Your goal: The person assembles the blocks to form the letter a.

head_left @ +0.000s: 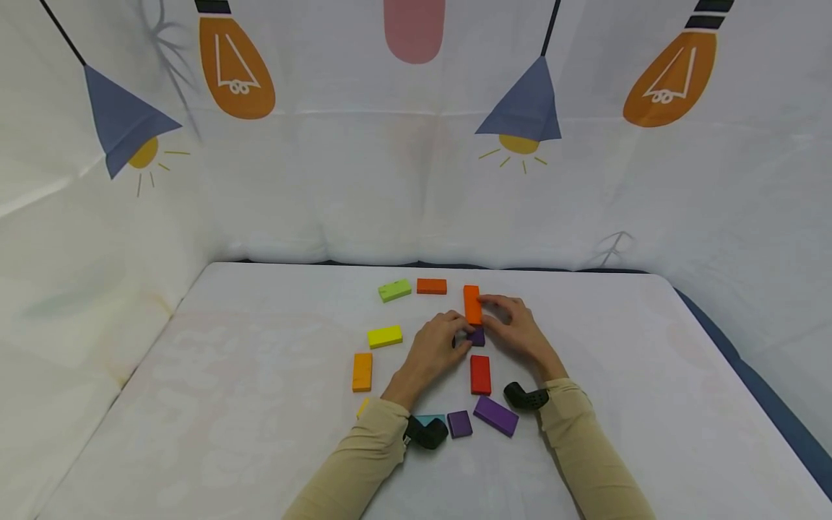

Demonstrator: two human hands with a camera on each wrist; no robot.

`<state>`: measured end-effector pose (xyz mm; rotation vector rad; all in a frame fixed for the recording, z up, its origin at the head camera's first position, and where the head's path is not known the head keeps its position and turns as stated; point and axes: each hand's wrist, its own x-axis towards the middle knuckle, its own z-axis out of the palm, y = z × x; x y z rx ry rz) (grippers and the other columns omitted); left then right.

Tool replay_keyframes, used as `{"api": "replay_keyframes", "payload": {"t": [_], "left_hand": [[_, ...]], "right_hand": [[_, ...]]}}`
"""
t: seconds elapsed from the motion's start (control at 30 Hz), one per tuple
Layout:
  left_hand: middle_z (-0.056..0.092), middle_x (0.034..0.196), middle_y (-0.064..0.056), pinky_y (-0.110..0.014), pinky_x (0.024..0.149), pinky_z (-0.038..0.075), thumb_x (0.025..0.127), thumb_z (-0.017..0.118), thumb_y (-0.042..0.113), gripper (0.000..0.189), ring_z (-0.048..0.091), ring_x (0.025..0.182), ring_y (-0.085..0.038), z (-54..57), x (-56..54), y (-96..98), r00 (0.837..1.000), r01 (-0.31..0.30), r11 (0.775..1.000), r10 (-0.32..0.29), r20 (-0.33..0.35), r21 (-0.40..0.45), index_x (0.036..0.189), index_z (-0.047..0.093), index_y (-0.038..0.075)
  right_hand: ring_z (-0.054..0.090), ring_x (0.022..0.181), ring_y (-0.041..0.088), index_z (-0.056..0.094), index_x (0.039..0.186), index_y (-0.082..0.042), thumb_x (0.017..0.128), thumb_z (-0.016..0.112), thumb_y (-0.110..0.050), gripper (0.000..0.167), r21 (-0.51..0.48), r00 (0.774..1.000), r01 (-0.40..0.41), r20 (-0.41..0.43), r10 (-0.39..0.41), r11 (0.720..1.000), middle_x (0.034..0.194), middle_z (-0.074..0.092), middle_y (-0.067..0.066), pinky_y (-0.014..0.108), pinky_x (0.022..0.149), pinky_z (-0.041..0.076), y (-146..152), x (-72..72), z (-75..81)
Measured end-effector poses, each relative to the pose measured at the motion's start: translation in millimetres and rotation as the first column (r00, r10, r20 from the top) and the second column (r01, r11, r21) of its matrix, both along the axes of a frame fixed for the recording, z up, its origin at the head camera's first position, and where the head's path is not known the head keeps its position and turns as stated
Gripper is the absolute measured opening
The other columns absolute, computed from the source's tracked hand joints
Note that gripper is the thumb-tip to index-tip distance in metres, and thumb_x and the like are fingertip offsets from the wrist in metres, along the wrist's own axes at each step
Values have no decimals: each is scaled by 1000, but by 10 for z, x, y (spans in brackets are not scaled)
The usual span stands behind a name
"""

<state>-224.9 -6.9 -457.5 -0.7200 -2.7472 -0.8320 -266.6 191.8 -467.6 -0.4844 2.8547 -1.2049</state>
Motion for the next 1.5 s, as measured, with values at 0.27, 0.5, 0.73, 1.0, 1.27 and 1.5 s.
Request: {"api": "replay_keyframes", "payload": {"t": [0.27, 0.5, 0.73, 1.0, 1.27, 1.5], "left_hand": [[64, 109, 2, -24, 83, 51, 84, 71, 21, 19, 59, 96, -14, -14, -6, -2, 1000, -11, 1000, 11, 6, 6, 102, 72, 15], [65, 109, 1, -24, 82, 51, 85, 71, 22, 20, 58, 95, -14, -3, -8, -2, 1000, -18, 1000, 18, 20, -3, 103, 72, 15], [65, 108, 1, -22, 76, 50, 84, 72, 22, 20, 57, 91, -13, -2, -14, -8, 999, -23, 1000, 23, 22, 2, 103, 72, 16], [65, 108, 2, -22, 77, 50, 85, 71, 23, 21, 57, 91, -13, -1, -14, -3, 999, -23, 1000, 23, 33, -2, 104, 71, 16], [65, 108, 2, -21, 76, 49, 85, 71, 22, 20, 56, 90, -13, 10, -8, 0, 999, -25, 1000, 24, 42, 8, 104, 71, 16], [66, 107, 2, -21, 76, 49, 84, 72, 23, 21, 56, 90, -12, 23, 5, -1, 999, -31, 1000, 31, 41, 2, 104, 71, 16]], "right_hand": [[35, 128, 32, 54, 133, -17, 92, 60, -27, 43, -4, 1000, -15, 6, 15, 1000, 139, 51, 10, 59, 106, 21, -1, -6, 3], [36, 127, 32, 53, 133, -17, 92, 61, -28, 43, 9, 1000, -16, 5, 16, 1000, 139, 50, 10, 59, 105, 23, 2, -15, 2], [36, 126, 31, 54, 133, -17, 91, 61, -27, 43, 8, 1000, -20, 17, 20, 1000, 140, 49, 11, 58, 105, 24, -5, -6, 30], [36, 126, 31, 54, 133, -16, 91, 62, -27, 44, 2, 999, -30, 22, 30, 1000, 139, 50, 10, 59, 106, 23, 1, 10, 46], [36, 126, 31, 53, 133, -18, 91, 62, -27, 44, 2, 999, -18, 38, 18, 1000, 140, 49, 10, 60, 105, 24, 6, 15, 47], [36, 125, 31, 53, 134, -17, 90, 63, -27, 45, 5, 999, -24, 26, 24, 1000, 140, 50, 11, 59, 104, 24, 6, 16, 44]]}}
